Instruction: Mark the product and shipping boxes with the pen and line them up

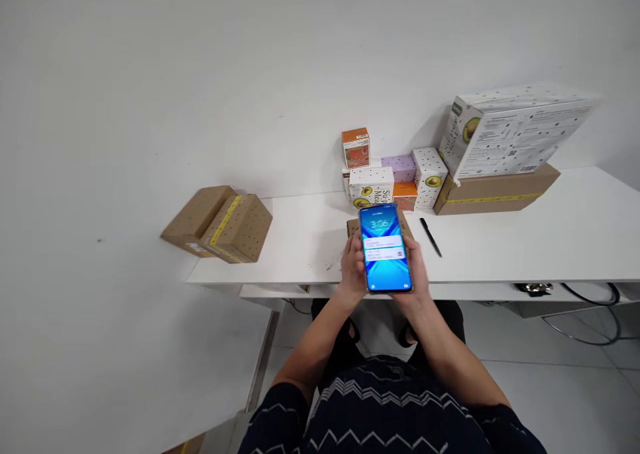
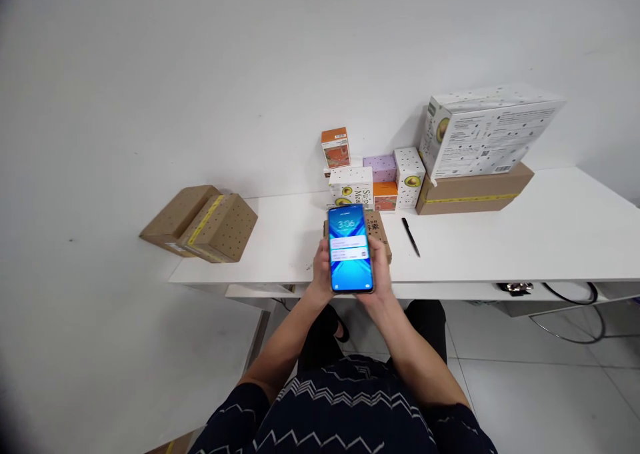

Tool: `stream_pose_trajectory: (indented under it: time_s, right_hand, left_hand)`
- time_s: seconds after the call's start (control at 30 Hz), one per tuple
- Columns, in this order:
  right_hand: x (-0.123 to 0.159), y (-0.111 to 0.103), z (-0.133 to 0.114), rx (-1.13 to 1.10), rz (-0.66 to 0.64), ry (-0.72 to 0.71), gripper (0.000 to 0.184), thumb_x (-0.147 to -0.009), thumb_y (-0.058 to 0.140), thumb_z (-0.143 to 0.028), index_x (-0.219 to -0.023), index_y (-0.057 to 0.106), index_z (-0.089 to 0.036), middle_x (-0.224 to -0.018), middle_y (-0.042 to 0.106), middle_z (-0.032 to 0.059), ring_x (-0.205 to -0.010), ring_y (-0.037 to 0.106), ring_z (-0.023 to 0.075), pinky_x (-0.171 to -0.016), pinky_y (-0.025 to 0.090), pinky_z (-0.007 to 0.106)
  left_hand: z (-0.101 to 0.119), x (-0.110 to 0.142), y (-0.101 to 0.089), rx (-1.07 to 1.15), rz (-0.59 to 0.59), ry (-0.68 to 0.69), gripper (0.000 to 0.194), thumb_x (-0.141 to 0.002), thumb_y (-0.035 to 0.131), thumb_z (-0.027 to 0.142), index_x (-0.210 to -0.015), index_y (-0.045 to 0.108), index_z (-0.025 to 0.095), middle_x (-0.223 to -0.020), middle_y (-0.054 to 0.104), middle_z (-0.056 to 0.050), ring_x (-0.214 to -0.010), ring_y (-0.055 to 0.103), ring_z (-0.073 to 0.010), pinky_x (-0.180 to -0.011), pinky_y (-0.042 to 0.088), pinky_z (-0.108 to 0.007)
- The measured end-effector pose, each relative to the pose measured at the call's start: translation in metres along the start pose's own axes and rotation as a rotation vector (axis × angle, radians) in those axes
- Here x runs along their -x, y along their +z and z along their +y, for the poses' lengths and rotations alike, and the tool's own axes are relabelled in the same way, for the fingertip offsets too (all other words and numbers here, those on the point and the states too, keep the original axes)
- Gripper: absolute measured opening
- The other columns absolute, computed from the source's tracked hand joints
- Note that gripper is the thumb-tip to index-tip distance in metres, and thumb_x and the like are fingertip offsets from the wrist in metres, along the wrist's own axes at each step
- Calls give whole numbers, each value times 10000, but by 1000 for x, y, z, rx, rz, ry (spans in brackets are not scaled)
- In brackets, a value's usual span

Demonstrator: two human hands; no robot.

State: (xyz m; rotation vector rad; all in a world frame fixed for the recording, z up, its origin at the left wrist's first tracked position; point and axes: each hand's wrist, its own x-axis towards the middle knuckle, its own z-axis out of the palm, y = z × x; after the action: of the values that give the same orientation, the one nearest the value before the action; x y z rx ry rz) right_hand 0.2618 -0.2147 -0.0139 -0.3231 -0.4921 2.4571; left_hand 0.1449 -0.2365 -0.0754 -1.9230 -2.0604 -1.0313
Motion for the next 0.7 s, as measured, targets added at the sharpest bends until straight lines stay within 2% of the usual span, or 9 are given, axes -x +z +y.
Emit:
stream_pose_trajectory:
  time_s: [0.1,0.17,0.23,0.3,0.37,0.47,0.6,0.7]
  right_hand:
    - [14,-15,-30,215,156,-243,574,-815,367,-546,-1194,570,-165,-1076,675,134,-917,661,283,-753,547,453]
    - [23,-37,-52,406,291,-437,615,-809,334,-578,-1219,550,-173,-1124,644,140,-927,655,272,-752,545,429]
    - [30,-68,-73,634,510,-567,625,-802,353,-561,-1255,514,-162,-1128,620,145,-908,653,253,-763,535,406]
    - [34,-101,-92,913,791,-643,631,-782,437,-532,-1306,468,-183,-1082,616,112,-863,644,227,-768,521,387]
    - [36,-130,-107,1218,1042,-620,641,-769,488,-516,-1321,481,-190,-1019,626,96,-879,618,239,-811,491,412]
    - [34,-159,-121,1660,1228,-506,646,-757,527,-466,-1315,518,-142,-1031,622,161,-992,570,320,-875,432,471]
    - [26,-182,-132,2108,1260,-384,571,-769,543,-392,-1271,563,-121,-1095,593,233,-1058,531,385,-880,395,495]
    - [22,-199,-137,2267,1243,-290,505,-799,505,-375,-1222,601,-115,-1068,594,249,-1017,544,394,-834,399,485]
  left_hand:
    - [2,4,-16,-142,-65,0,500,-852,540,485,-1294,518,251,-1329,537,-92,-1294,423,-286,-1075,351,-461]
    - [0,8,-29,-273,-115,-43,623,-823,518,585,-1326,501,218,-1368,508,-111,-1320,387,-318,-1106,297,-489]
    - [-7,10,-41,-356,-129,-126,656,-816,498,622,-1331,499,215,-1377,502,-114,-1308,402,-319,-1117,271,-493]
    - [-18,12,-51,-384,-122,-206,647,-813,512,614,-1325,500,219,-1374,506,-110,-1290,424,-310,-1117,266,-483]
    - [-30,11,-59,-387,-101,-268,628,-815,526,596,-1312,504,213,-1364,514,-109,-1272,442,-293,-1103,289,-459]
    - [-42,7,-62,-388,-65,-317,601,-828,515,582,-1286,511,193,-1331,535,-115,-1258,448,-278,-1086,305,-440]
    - [-42,-6,-55,-417,-45,-344,622,-828,498,599,-1288,496,180,-1317,526,-144,-1250,432,-301,-1089,267,-502]
    - [-34,-17,-46,-427,-84,-336,641,-818,507,607,-1326,463,218,-1328,498,-140,-1252,415,-314,-1080,258,-559]
